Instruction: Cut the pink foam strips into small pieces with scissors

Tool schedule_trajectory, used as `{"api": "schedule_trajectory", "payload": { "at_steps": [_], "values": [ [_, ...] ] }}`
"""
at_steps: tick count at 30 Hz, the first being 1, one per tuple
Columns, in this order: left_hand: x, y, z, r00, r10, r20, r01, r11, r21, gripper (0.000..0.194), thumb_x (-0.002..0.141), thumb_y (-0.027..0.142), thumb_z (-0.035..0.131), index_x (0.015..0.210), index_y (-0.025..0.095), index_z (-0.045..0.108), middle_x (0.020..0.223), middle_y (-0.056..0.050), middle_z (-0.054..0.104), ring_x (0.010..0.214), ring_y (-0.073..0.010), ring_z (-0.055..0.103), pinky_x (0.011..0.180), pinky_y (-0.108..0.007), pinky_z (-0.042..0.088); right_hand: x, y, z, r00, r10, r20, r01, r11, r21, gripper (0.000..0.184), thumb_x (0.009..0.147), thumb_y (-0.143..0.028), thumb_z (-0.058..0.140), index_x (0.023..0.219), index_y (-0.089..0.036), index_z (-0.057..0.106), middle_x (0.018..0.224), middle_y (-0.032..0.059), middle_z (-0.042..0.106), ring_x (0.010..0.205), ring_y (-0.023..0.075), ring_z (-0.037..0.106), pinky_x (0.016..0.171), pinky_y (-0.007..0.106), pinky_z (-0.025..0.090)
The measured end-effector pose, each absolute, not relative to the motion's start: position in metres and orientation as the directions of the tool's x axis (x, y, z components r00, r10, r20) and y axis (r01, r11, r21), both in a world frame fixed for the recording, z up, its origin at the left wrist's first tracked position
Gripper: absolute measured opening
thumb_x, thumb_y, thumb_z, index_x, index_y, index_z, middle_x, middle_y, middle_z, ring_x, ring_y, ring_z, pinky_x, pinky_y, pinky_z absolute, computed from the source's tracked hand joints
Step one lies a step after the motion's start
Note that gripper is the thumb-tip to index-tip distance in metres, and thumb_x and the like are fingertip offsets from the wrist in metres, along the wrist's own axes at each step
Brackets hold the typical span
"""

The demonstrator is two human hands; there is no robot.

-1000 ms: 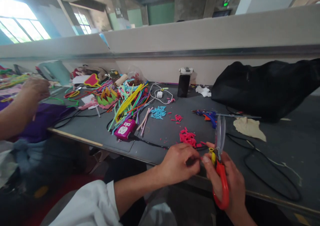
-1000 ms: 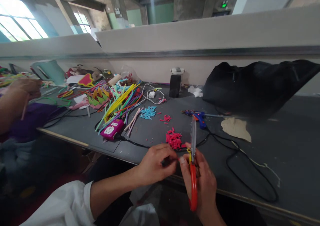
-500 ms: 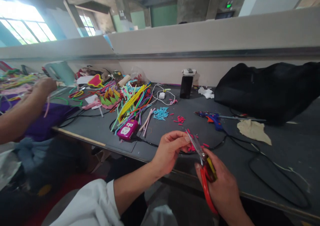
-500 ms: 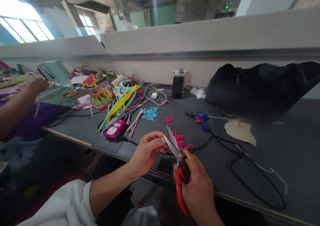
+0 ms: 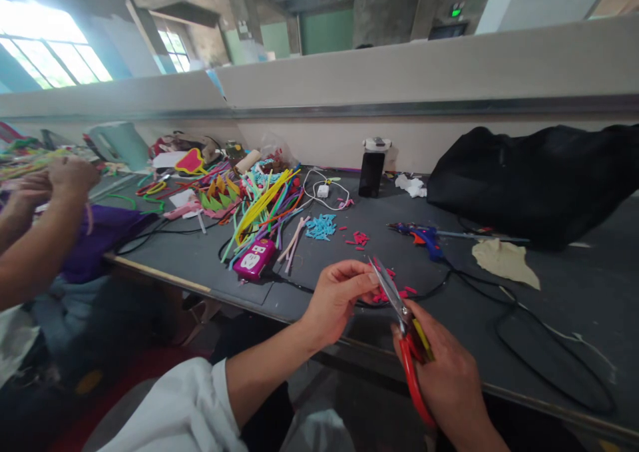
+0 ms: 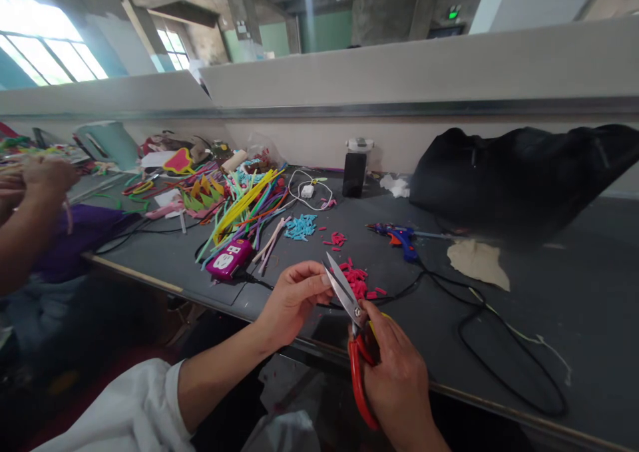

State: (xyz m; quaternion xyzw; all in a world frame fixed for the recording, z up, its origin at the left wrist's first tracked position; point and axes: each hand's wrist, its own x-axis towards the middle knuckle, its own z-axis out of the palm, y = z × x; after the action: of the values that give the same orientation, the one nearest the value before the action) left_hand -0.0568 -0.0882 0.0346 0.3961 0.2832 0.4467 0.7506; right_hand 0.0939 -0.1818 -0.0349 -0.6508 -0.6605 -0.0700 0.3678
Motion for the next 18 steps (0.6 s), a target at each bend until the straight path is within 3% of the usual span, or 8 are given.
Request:
{"api": "schedule_trajectory", "payload": {
  "at_steps": [9,18],
  "values": [
    [-0.0579,-0.088,0.0363,0.456,0.888,-0.065,-0.442,0.289,0.849,0.012,0.069,0.022,0.078,0.07,0.013,0.069,0.061,0.0,0.065,0.052,-0.0054,0.054,0.053,-0.017,0.041,0.0961,-0.1829,-0.0401,0.121,0.829,0.546,0.908,0.129,-0.398,0.037,0.09,-0.037,0.051,0.122,-0.02,0.059,0.105,0.0051,0.073,0.089,0.0186,0.071,0.077,0.027,0.057],
    [-0.0568,-0.0917,0.0367,0.418,0.908,-0.013,-0.441,0.215,0.872,0.011,0.072,0.022,0.076,0.072,0.013,0.07,0.062,0.0,0.065,0.055,-0.0061,0.055,0.056,-0.017,0.042,0.0947,-0.1832,-0.0391,0.104,0.813,0.573,0.929,0.126,-0.348,0.041,0.093,-0.04,0.044,0.121,-0.014,0.058,0.105,0.0094,0.073,0.089,0.0194,0.072,0.077,0.027,0.058]
  ]
}}
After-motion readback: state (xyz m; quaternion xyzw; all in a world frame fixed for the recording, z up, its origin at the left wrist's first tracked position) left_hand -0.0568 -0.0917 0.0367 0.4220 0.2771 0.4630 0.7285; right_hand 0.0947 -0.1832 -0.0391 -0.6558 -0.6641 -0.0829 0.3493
